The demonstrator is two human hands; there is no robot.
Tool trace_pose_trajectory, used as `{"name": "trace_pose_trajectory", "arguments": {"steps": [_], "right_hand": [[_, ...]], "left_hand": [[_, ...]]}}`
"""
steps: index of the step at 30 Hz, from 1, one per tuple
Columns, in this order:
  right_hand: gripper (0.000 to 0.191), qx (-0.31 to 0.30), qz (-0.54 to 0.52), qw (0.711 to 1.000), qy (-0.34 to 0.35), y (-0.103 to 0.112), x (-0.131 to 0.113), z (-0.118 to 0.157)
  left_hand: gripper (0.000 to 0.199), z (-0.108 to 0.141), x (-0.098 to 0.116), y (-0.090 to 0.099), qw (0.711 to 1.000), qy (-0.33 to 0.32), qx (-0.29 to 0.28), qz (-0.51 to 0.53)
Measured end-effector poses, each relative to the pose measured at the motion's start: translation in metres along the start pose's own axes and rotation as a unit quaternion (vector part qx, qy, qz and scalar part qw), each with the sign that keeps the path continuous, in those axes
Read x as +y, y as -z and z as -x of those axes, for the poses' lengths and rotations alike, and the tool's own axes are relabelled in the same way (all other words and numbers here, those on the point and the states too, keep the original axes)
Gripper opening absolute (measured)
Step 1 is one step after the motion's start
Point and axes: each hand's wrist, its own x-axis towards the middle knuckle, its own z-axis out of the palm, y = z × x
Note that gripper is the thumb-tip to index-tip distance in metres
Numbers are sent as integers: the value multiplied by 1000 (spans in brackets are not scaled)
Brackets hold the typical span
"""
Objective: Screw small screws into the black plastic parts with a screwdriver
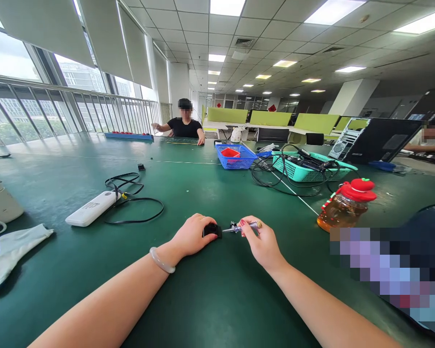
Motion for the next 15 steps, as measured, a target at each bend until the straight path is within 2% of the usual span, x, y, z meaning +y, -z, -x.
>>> {"name": "trace_pose_trajectory", "arguments": {"steps": [7, 15], "right_hand": [[39, -19, 0, 1000, -17, -3, 4, 0], [33, -34, 101, 992, 75, 1, -11, 1]], "left_hand": [[30, 1, 1, 3, 1000, 1, -11, 2], [36, 1, -2, 1, 1000, 0, -5, 5]]}}
